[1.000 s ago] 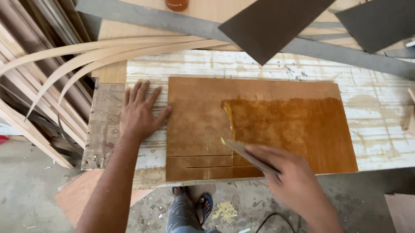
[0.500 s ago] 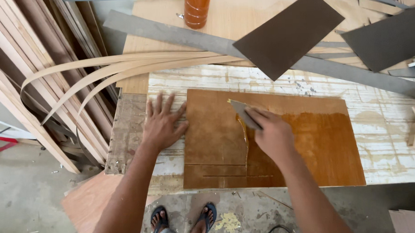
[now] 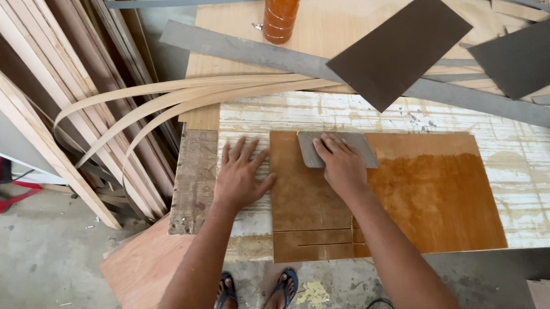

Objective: The person applies adhesive from a bottle onto a wooden board and spreads it evenly using a flat hand tool in a workshop environment.

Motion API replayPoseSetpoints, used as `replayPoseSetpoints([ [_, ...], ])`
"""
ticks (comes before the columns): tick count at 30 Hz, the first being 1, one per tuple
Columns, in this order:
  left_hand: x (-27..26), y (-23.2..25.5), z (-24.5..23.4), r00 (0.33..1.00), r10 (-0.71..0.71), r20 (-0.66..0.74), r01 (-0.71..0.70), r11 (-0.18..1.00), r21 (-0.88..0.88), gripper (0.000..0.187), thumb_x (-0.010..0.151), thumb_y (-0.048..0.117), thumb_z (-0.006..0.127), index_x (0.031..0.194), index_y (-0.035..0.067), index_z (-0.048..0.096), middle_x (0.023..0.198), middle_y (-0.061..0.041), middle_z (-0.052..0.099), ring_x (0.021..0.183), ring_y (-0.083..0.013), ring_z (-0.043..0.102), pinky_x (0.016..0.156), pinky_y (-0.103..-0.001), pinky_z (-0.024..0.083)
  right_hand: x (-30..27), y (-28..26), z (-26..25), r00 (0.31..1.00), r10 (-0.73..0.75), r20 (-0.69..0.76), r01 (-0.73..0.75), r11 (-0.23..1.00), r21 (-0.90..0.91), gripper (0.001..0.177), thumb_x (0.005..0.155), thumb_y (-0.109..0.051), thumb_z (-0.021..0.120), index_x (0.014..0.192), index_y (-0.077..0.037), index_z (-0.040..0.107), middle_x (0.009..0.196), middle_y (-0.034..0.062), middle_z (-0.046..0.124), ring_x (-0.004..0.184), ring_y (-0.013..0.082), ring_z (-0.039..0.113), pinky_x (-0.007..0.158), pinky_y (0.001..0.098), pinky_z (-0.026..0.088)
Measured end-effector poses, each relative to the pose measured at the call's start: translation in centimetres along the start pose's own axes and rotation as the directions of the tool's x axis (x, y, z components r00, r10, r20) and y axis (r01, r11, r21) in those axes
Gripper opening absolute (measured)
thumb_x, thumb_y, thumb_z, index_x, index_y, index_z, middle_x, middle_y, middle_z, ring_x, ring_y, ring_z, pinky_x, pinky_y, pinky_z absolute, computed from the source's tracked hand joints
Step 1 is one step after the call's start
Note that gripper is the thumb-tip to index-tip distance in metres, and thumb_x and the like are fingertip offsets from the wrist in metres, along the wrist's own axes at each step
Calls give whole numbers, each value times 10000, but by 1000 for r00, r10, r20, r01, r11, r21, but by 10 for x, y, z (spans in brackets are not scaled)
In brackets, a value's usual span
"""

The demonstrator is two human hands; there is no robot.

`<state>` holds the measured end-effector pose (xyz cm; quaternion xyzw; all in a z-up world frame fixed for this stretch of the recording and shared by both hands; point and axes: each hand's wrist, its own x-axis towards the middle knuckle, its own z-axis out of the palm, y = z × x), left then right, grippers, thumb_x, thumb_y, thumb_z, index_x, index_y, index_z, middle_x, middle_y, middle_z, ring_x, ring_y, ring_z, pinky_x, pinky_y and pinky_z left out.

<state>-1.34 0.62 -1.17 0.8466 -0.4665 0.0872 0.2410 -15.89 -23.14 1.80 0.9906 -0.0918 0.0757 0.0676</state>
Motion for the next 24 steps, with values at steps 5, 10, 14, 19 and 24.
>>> replayPoseSetpoints([
  [5,3,3,-11,1000,3,6,-3,1000,-5,630,832,637,575,1367,307,609,1444,-79,525,1406,-385,409,1141,-613,262,-3,7,-39,977,-9,211,8,1000,5,618,819,-58,592,1415,-220,562,1386,47,609,1304,235,574,1106,409,435],
  [10,5,1,-13,1000,8,26,-7,1000,-14,615,833,645,577,1356,324,620,1438,-86,531,1400,-409,413,1137,-626,267,2,30,-27,964,53,262,-63,998,28,662,813,-70,665,1450,-202,542,1449,69,572,1363,259,529,1146,422,391],
  [14,7,2,-19,999,-19,48,20,999,-25,614,826,622,588,1365,329,612,1441,-84,529,1407,-399,411,1150,-623,255,14,24,-63,920,114,374,-121,993,-5,620,841,-50,578,1417,-280,578,1354,25,653,1215,280,636,1054,443,477],
  [19,5,3,-18,998,-18,54,19,1000,-18,617,836,643,594,1359,317,626,1442,-94,535,1414,-397,407,1155,-624,258,-19,-7,-101,871,180,457,-177,983,-51,523,778,-56,620,1221,-315,720,1236,-30,723,1141,314,673,1000,435,539],
  [24,7,-2,-15,995,11,96,-11,1000,-4,644,860,640,572,1404,295,571,1503,-114,461,1455,-381,304,1176,-599,172,-136,-43,-107,746,138,651,-185,983,3,651,744,-117,745,1305,-411,594,1341,-118,607,1236,224,575,1060,461,481],
])
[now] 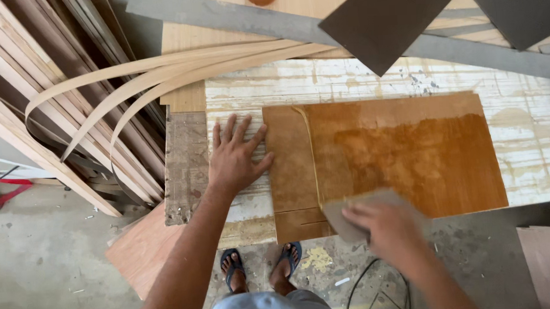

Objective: The person applies adhesive from a bottle onto a wooden board and spreads it evenly using a flat hand tool in a workshop environment.

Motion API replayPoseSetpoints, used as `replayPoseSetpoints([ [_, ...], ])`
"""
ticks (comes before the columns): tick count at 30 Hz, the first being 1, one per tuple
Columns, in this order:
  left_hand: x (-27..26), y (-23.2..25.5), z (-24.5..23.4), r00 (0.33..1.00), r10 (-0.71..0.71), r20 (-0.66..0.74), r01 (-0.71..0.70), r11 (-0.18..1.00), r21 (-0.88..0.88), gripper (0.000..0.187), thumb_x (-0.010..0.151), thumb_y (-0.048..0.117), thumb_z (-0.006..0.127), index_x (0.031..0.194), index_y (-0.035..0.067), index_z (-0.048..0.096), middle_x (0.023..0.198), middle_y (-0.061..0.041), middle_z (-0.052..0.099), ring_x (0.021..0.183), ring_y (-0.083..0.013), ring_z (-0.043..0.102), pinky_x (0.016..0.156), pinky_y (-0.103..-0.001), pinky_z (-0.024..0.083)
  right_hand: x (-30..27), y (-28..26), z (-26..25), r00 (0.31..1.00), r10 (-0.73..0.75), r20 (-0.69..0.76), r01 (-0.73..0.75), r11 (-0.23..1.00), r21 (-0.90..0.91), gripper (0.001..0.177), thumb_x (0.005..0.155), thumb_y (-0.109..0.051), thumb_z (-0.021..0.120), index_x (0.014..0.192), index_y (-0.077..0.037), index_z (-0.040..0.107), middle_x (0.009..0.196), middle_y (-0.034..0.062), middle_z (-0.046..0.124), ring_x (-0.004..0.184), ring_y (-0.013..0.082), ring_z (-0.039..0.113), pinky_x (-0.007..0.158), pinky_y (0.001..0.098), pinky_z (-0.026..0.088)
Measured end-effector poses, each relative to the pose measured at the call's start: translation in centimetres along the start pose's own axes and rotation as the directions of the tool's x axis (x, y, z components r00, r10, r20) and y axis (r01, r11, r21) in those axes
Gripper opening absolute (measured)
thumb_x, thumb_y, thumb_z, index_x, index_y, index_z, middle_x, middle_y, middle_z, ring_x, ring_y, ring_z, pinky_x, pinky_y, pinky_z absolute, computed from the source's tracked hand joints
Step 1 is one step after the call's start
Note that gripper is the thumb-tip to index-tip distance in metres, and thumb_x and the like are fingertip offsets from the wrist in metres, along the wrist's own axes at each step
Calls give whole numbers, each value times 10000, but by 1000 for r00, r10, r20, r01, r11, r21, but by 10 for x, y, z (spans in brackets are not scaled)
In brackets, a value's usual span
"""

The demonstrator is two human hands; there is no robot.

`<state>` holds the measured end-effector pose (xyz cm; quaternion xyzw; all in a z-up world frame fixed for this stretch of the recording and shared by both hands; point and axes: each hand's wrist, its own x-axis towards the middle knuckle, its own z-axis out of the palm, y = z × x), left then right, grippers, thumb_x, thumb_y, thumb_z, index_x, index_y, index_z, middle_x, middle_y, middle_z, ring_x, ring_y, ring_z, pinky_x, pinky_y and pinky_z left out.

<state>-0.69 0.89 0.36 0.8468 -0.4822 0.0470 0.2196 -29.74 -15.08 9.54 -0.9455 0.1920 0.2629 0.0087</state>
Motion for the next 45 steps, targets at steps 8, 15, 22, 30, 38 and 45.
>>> replayPoseSetpoints([
  [8,4,0,-5,994,-17,110,15,1000,15,683,908,647,484,1488,286,452,1592,-141,325,1510,-360,144,1206,-564,4,-58,2,7,997,-68,-22,70,853,517,769,648,71,599,1254,-382,738,1282,-146,740,1185,90,697,1036,365,505],
  [15,-3,2,9,995,-96,-5,95,995,-22,747,850,578,587,1438,124,506,1489,-85,493,1448,-300,372,1212,-541,193,81,-13,-44,779,-66,-624,90,996,6,621,760,-74,684,1357,-237,640,1288,1,680,1180,213,648,974,366,539],
  [22,-2,-5,13,988,-132,-86,113,974,-196,710,740,611,714,1167,125,422,1413,-112,500,1403,-311,420,1210,-520,255,172,-48,-29,751,-161,-640,153,986,-69,603,812,-10,601,1402,-133,591,1374,105,617,1319,261,558,1073,421,458],
  [30,0,-2,9,987,-131,-92,113,977,-181,658,723,561,740,1102,150,394,1381,-109,506,1392,-317,425,1207,-517,254,180,-56,-56,826,-199,-527,192,979,-68,545,867,-24,555,1399,-136,583,1379,106,595,1283,287,577,1068,452,448],
  [38,-5,-3,13,983,-127,-132,103,979,-173,656,716,607,730,1066,154,409,1356,-105,532,1370,-307,450,1195,-508,270,159,-62,-87,894,-182,-409,180,983,-44,552,857,8,537,1391,-116,600,1311,121,635,1200,298,629,1006,437,492],
  [45,-2,-4,19,980,-132,-146,108,981,-162,644,713,623,728,1036,164,411,1333,-87,539,1369,-289,451,1193,-504,272,148,-64,-121,927,-168,-335,164,986,-42,405,854,-11,528,1213,-107,690,1124,87,701,1033,293,692,847,424,571],
])
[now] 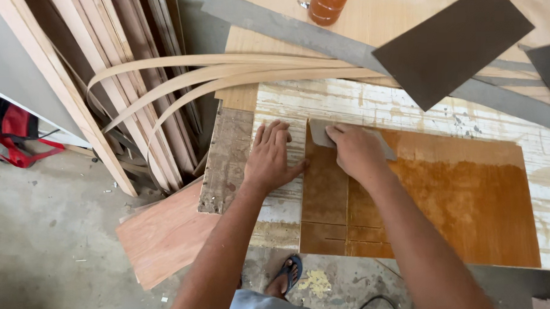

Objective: The person applies adhesive from a bottle onto a wooden board and spreads it evenly using a flat hand tool in a workshop environment.

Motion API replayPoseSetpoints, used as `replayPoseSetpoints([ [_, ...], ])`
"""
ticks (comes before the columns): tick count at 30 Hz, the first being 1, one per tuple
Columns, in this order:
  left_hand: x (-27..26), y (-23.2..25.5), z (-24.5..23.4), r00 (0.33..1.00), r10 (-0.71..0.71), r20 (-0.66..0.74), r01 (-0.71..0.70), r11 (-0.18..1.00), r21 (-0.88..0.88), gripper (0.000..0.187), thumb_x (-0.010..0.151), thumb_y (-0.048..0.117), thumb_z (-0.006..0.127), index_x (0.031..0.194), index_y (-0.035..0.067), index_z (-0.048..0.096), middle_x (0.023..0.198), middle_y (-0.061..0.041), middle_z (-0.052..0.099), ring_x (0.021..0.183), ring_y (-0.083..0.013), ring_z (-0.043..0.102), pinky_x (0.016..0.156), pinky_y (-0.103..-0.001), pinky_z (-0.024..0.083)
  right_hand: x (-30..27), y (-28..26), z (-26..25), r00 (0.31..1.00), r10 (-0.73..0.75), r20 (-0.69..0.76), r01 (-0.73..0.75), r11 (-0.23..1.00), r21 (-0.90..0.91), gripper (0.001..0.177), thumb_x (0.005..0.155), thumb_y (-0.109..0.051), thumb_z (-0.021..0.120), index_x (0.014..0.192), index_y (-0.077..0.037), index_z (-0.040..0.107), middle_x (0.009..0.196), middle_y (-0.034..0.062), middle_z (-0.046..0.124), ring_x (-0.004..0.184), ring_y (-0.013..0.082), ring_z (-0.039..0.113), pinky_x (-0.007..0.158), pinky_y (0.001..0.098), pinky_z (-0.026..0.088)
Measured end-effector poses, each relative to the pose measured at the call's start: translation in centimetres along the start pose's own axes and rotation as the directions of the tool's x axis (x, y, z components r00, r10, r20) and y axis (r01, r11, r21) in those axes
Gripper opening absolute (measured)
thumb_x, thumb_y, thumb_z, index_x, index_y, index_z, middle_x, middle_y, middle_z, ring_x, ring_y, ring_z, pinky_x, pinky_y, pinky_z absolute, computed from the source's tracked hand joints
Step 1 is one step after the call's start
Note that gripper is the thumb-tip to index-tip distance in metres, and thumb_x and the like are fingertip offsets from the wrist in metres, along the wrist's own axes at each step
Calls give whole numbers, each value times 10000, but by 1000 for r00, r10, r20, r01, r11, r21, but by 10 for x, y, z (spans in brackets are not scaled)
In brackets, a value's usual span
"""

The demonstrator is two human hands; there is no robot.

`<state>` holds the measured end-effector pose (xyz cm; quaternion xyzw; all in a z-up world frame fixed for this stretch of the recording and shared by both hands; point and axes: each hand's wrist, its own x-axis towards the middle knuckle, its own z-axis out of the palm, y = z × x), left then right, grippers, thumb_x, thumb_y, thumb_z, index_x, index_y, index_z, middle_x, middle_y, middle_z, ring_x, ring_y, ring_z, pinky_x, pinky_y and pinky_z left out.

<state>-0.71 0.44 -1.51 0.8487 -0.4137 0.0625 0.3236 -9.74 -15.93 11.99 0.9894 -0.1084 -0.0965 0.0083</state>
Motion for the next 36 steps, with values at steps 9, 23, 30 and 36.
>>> replayPoseSetpoints([
  [9,2,-27,20,998,-31,-52,21,982,-187,305,870,265,625,1061,148,417,1253,-91,564,1269,-303,527,1136,-475,342,-30,-29,-39,986,-79,149,75,997,31,371,878,24,527,1185,-68,714,1087,122,737,973,325,720,790,425,596],
  [23,-1,-1,-16,967,243,76,-239,969,-58,353,888,150,526,1198,197,687,1341,-126,588,1323,-355,449,1172,-642,206,-183,-53,33,889,-202,410,134,973,189,558,689,-40,590,1210,-222,669,947,-47,689,845,262,667,647,478,535],
  [30,-3,3,-16,965,257,51,-258,966,3,224,945,283,559,1089,162,681,1245,-118,618,1258,-324,506,1122,-623,293,-202,21,-54,721,533,443,-685,451,572,448,863,-337,560,1288,-356,700,829,42,823,448,123,449,425,218,380],
  [36,-7,-14,16,942,307,-138,-294,950,104,223,858,371,654,1042,263,718,1174,-33,637,1224,-263,575,1101,-544,352,-133,89,-4,807,501,-312,-445,864,235,240,874,-215,700,1076,-109,775,836,180,737,867,415,720,738,491,572],
])
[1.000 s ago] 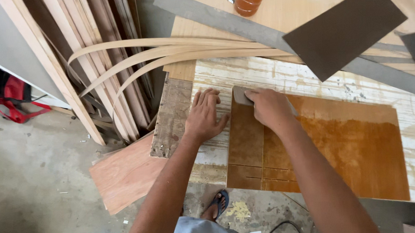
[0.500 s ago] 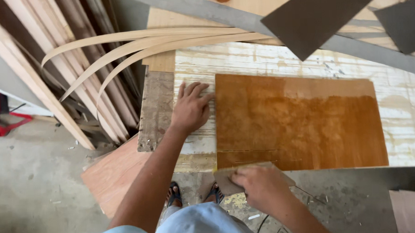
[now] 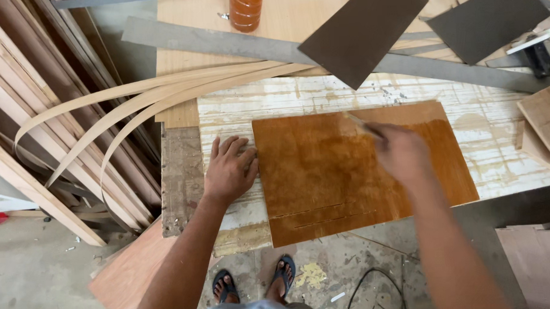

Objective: The person applies adhesive from a bottle onto a wooden board and spreads it evenly using a flat hand tool in a workshop environment.

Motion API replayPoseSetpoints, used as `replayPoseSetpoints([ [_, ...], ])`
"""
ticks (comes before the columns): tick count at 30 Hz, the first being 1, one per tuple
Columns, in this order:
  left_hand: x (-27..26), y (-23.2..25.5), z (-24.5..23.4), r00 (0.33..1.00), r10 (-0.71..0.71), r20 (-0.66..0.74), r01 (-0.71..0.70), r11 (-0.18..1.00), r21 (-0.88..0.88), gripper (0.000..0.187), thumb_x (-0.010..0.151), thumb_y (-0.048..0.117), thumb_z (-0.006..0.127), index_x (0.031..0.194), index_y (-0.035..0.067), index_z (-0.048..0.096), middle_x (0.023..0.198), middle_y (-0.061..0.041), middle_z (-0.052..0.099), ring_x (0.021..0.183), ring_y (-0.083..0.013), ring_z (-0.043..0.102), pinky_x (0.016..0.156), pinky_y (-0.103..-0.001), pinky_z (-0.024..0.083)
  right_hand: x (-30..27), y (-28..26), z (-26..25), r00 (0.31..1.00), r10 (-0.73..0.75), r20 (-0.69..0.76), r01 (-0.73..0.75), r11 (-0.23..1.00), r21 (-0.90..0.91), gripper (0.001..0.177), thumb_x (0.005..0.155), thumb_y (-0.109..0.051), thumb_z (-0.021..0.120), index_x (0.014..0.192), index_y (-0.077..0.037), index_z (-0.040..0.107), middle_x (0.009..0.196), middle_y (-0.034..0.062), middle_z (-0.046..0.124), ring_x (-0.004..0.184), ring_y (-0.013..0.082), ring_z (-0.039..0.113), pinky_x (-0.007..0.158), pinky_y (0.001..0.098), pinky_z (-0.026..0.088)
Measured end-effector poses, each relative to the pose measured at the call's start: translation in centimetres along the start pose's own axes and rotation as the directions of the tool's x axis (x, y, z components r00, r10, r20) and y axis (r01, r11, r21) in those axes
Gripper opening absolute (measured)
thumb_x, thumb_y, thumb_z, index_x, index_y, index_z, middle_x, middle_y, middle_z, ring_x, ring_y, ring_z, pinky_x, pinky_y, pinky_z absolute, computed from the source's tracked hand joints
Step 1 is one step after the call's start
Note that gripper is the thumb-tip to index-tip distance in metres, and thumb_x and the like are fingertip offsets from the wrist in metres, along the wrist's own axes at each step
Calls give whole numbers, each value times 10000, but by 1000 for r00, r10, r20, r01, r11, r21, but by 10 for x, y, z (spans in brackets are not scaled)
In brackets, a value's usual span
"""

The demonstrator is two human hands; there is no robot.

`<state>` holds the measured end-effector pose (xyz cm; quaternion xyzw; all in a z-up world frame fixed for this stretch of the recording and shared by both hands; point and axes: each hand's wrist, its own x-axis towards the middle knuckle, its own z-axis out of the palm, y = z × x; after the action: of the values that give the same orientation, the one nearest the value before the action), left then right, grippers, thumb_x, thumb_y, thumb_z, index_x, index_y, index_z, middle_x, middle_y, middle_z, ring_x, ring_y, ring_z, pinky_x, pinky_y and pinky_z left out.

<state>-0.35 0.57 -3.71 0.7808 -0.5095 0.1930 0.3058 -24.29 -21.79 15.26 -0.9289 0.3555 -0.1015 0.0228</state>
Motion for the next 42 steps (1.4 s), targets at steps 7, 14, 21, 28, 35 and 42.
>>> replayPoseSetpoints([
  [7,3,2,-3,1000,-16,4,16,1000,-17,256,809,355,673,1025,238,747,1167,-46,654,1213,-269,594,1107,-548,357,52,56,123,955,-273,111,295,906,-305,609,829,-95,629,1370,-373,613,1376,-93,640,1256,179,616,1053,374,502],
  [14,7,4,-9,1000,-7,-5,7,1000,-18,276,777,360,695,1018,236,746,1167,-52,651,1210,-268,592,1105,-539,358,56,50,99,954,-260,151,289,931,-223,646,806,-94,690,1395,-341,596,1383,-52,642,1266,204,612,1055,379,507],
  [21,6,7,-11,999,-11,32,12,999,-42,282,765,349,703,1019,237,749,1172,-56,650,1210,-281,591,1096,-539,368,73,42,75,950,-171,261,199,976,-86,553,899,-28,542,1368,-303,647,1237,3,719,1139,274,676,971,409,544],
  [28,11,4,-14,999,12,46,-11,1000,-13,284,755,347,702,1016,245,747,1173,-39,643,1221,-263,582,1108,-517,355,74,5,59,880,-245,407,283,958,-36,546,819,-30,617,1285,-302,699,1224,5,728,1151,306,667,978,450,542],
  [35,5,-2,-9,999,28,40,-27,999,-31,289,767,367,708,1027,249,753,1188,-44,641,1233,-266,582,1109,-516,357,-35,4,-1,753,-117,647,206,977,-63,594,773,5,655,1272,-313,700,1287,-11,709,1217,314,637,1051,488,503],
  [42,9,7,-27,988,29,150,-13,994,-110,270,879,310,667,1089,150,723,1243,-108,641,1274,-306,536,1155,-595,297,-141,23,17,536,30,844,51,996,-68,569,804,-26,668,1219,-413,708,1079,-129,695,887,74,582,802,292,434],
])
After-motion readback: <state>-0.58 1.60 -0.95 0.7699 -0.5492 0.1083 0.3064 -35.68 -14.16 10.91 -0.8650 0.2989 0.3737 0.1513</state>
